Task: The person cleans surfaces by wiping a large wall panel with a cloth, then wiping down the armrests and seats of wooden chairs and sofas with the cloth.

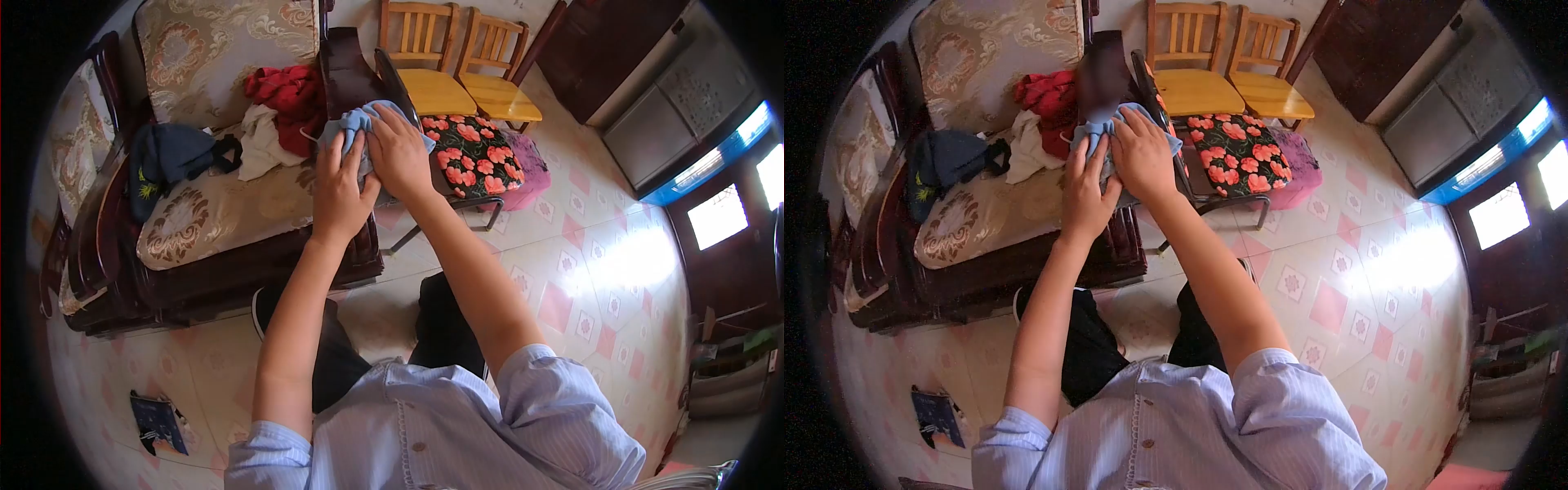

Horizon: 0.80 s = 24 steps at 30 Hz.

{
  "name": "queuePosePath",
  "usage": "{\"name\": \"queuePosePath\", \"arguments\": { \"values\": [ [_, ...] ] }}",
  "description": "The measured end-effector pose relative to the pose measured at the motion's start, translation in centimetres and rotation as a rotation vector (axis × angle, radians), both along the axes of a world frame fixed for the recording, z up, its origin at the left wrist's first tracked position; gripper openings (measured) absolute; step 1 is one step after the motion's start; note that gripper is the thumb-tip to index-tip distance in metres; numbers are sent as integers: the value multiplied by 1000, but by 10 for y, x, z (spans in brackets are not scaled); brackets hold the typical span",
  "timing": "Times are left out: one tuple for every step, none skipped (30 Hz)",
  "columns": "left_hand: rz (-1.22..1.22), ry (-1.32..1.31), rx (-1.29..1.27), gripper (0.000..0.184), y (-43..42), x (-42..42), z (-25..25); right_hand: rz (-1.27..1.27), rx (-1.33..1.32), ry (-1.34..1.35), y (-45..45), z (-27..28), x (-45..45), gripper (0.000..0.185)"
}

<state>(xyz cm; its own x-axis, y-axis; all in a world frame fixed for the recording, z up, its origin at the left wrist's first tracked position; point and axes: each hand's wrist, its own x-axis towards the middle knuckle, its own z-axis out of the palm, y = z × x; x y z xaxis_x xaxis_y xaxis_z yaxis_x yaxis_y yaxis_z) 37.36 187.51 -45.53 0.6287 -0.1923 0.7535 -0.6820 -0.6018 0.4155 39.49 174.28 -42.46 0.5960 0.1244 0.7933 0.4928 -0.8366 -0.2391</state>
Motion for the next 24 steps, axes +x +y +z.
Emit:
{"name": "queuePosePath", "arguments": {
  "values": [
    [2, -4, 10, 59, 1, 0, 0, 8, 32, 5, 1, 0, -1, 29],
    [9, 26, 15, 60, 1, -2, -3, 8, 36, 2, 2, -2, -4, 29],
    [9, 22, 20, 60, 1, -5, -6, -15, 71, -1, 4, -4, -8, 30],
    [17, 13, 33, 62, 0, -10, -9, -41, 106, -4, 5, -7, -14, 31],
    [22, 5, 46, 63, -1, -17, -10, -47, 112, -7, 6, -10, -21, 31],
    [13, -16, 60, 66, -2, -24, -11, -66, 114, 0, 5, -13, -28, 32],
    [1, -22, 65, 66, -3, -32, -12, -88, 116, 6, 5, -16, -35, 34],
    [32, -15, 96, 68, -4, -40, -15, -89, 123, 35, 5, -21, -41, 35],
    [64, -10, 127, 70, -5, -46, -19, -102, 130, 27, 5, -25, -47, 35],
    [60, -24, 118, 69, -6, -48, -23, -94, 129, 16, 5, -29, -53, 36],
    [50, -35, 126, 69, -6, -49, -28, -83, 130, 4, 6, -32, -57, 36],
    [62, -76, 152, 67, -6, -49, -32, -83, 104, -4, 6, -34, -62, 39],
    [75, -117, 177, 65, -5, -50, -37, -88, 114, -12, 4, -38, -66, 39],
    [98, -126, 193, 59, -6, -54, -35, -72, 104, -21, 0, -41, -68, 40],
    [94, -140, 201, 59, -8, -54, -32, -56, 94, -34, -4, -45, -67, 42],
    [100, -123, 282, 57, -9, -53, -28, -59, 115, -70, -9, -48, -65, 41],
    [104, -103, 364, 54, -11, -52, -21, -65, 125, -78, -15, -46, -63, 41],
    [109, -138, 400, 53, -17, -49, -5, -101, 171, -79, -22, -42, -60, 39],
    [106, -145, 405, 53, -24, -42, 8, -135, 215, -80, -28, -38, -56, 37],
    [85, -89, 430, 54, -33, -33, 20, -164, 269, -107, -33, -31, -48, 36],
    [66, -33, 453, 54, -41, -23, 28, -182, 293, -131, -40, -25, -36, 36],
    [84, -26, 516, 60, -49, -10, 32, -204, 278, -113, -46, -18, -25, 37],
    [86, -36, 519, 60, -57, 1, 37, -226, 263, -96, -51, -11, -14, 37],
    [142, -25, 516, 62, -65, 12, 41, -224, 268, -104, -58, -9, -1, 37]
  ]
}}
